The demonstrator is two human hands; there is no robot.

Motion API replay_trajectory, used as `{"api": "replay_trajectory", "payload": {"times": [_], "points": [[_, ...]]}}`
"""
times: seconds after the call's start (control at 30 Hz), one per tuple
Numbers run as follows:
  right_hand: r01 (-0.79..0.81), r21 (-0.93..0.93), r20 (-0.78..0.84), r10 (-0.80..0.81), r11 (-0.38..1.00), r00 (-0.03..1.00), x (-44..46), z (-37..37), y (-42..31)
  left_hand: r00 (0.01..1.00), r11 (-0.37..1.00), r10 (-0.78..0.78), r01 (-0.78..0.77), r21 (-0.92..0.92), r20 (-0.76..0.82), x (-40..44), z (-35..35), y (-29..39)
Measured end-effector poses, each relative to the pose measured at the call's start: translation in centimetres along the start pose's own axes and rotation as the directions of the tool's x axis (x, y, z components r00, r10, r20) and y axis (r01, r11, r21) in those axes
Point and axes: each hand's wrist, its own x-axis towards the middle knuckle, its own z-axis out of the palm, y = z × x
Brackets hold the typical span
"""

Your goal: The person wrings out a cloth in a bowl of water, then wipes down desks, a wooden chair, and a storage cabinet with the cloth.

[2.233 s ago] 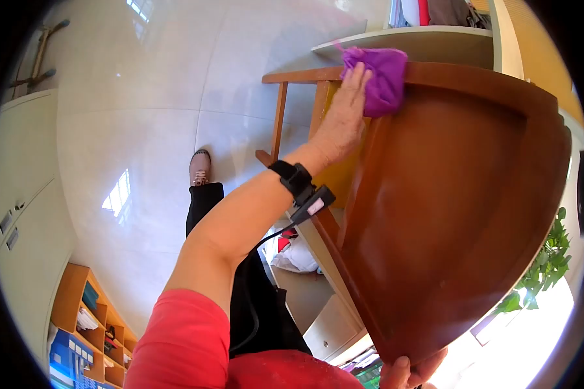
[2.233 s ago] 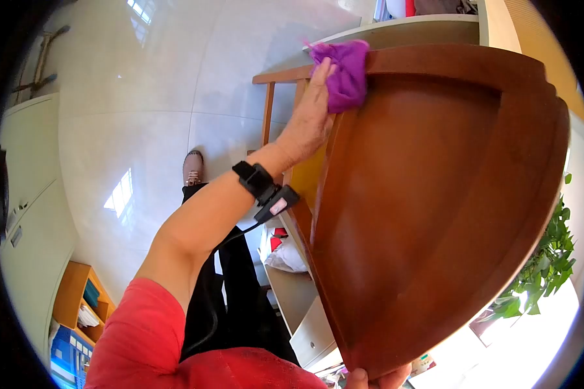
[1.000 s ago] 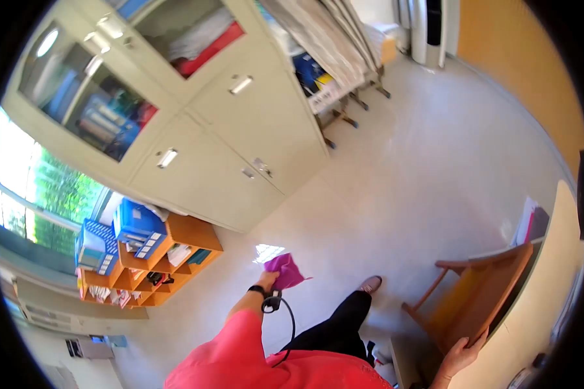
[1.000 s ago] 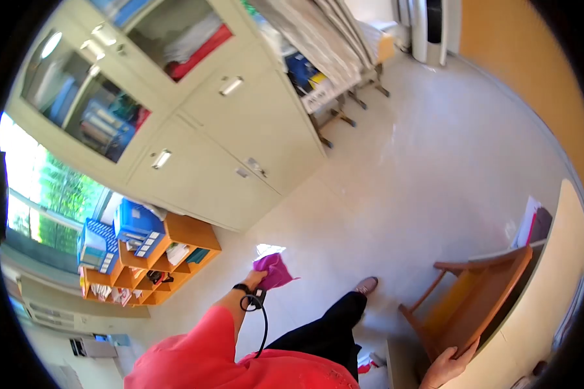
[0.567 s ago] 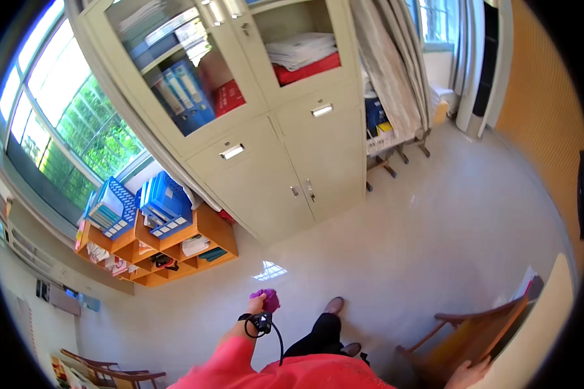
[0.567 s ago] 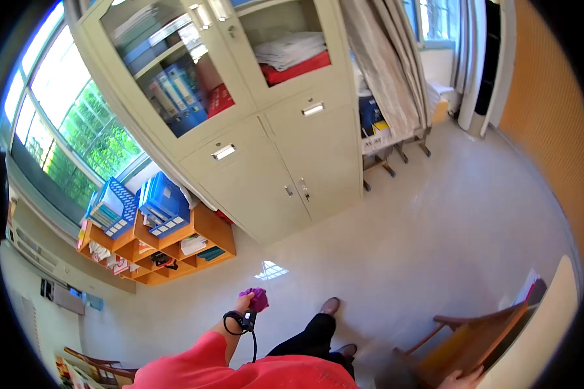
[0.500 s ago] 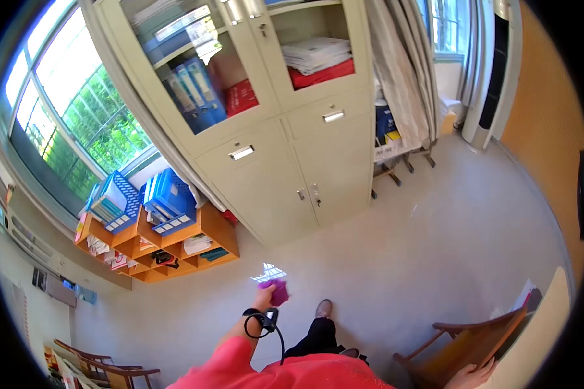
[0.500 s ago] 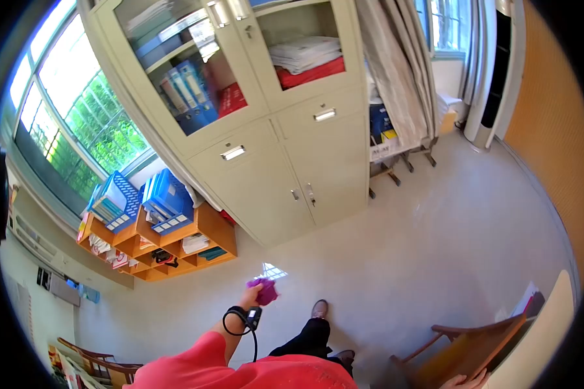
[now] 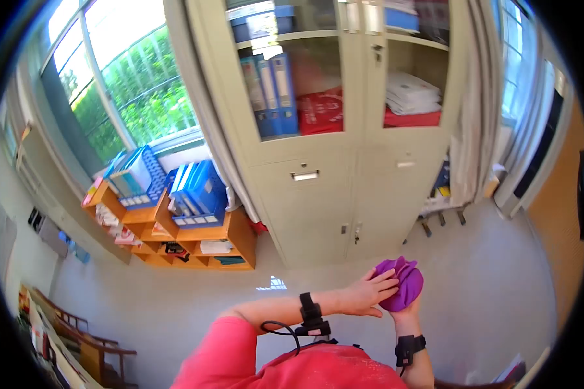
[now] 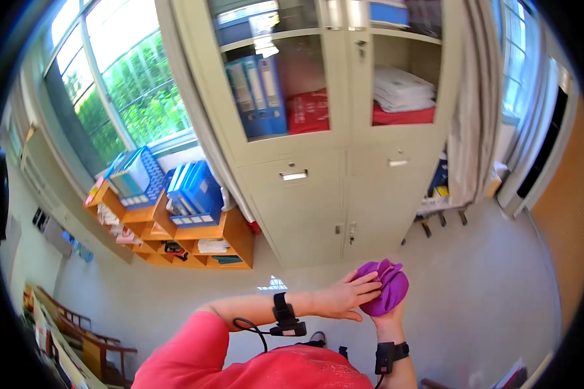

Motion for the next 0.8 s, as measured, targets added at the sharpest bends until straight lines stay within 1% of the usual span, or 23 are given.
{"api": "replay_trajectory", "payload": {"times": [0.03,0.07,0.13,0.2,0.23,0.27,0.33,0.37,0.4,0.43,0.47,0.5,0.53,0.57,0.6,0.63,0.67,0.73,0.77,0.8], "points": [[-0.015,0.034,-0.029,0.016,0.999,0.999,1.3,1.1,0.4,0.999,0.999,-0.050,0.050,-0.021,-0.015,-0.9,-1.1,-1.3],[-0.020,-0.080,-0.009,0.020,0.997,1.000,2.6,3.5,1.2,0.995,0.994,-0.101,0.100,-0.046,-0.023,-2.0,-2.1,-2.4],[-0.035,-0.126,0.053,0.042,0.991,0.998,5.8,5.1,2.7,0.975,0.989,-0.148,0.144,-0.035,-0.166,-3.7,-3.8,-4.5],[-0.107,-0.143,0.076,0.118,0.984,0.990,9.5,4.8,4.2,0.942,0.982,-0.186,0.190,-0.014,-0.278,-4.8,-4.9,-6.3],[-0.131,-0.149,0.089,0.146,0.980,0.985,11.6,4.7,4.9,0.920,0.970,-0.223,0.243,0.021,-0.323,-5.3,-5.8,-7.3],[-0.177,-0.115,0.077,0.186,0.977,0.979,13.4,5.4,5.5,0.891,0.960,-0.239,0.276,0.043,-0.386,-6.1,-6.8,-8.3],[-0.180,-0.043,0.114,0.184,0.983,0.976,17.0,8.0,5.5,0.830,0.944,-0.233,0.317,0.086,-0.506,-7.3,-9.4,-11.1],[-0.099,-0.066,0.127,0.107,0.993,0.986,17.9,11.6,5.4,0.786,0.916,-0.276,0.389,0.096,-0.553,-7.9,-11.2,-12.1],[-0.065,-0.088,0.193,0.081,0.994,0.978,20.2,13.4,4.8,0.735,0.883,-0.314,0.459,0.100,-0.602,-8.6,-13.2,-13.0],[0.047,-0.103,0.300,-0.015,0.994,0.954,21.5,16.5,4.4,0.670,0.839,-0.331,0.531,0.116,-0.665,-9.1,-15.1,-14.1],[0.216,-0.164,0.405,-0.133,0.963,0.904,22.9,19.8,4.2,0.596,0.786,-0.345,0.606,0.124,-0.725,-9.7,-17.0,-15.5],[0.356,-0.229,0.526,-0.193,0.906,0.828,24.3,22.1,3.6,0.524,0.729,-0.315,0.668,0.152,-0.791,-10.2,-18.8,-17.0],[0.479,-0.224,0.631,-0.249,0.849,0.735,26.0,24.3,3.1,0.448,0.663,-0.280,0.729,0.166,-0.849,-10.8,-20.5,-18.4],[0.716,-0.293,0.635,-0.430,0.634,0.641,27.4,26.6,2.8,0.375,0.634,-0.241,0.759,0.147,-0.895,-11.4,-22.4,-19.9],[0.889,-0.333,0.713,-0.532,0.315,0.456,29.9,27.0,2.0,0.297,0.606,-0.200,0.786,0.120,-0.934,-11.8,-24.0,-21.3],[0.937,-0.346,0.755,-0.607,-0.046,0.248,32.5,27.4,1.2,0.237,0.578,-0.164,0.810,0.101,-0.958,-12.3,-25.6,-22.4],[0.803,-0.340,0.821,-0.572,-0.490,-0.001,33.3,29.6,1.4,0.180,0.551,-0.117,0.830,0.087,-0.977,-12.7,-27.4,-23.7],[0.709,-0.213,0.885,-0.441,-0.672,-0.151,36.5,31.9,1.3,0.076,0.570,-0.071,0.822,0.022,-0.995,-13.1,-30.5,-25.8],[0.672,-0.270,0.891,-0.443,-0.689,-0.096,38.3,32.6,1.7,0.056,0.551,-0.076,0.834,0.005,-0.996,-13.4,-31.7,-26.6],[0.509,-0.297,0.923,-0.379,-0.807,-0.063,39.6,33.0,2.7,0.017,0.535,-0.080,0.845,-0.028,-0.997,-13.6,-32.7,-27.6]]}}
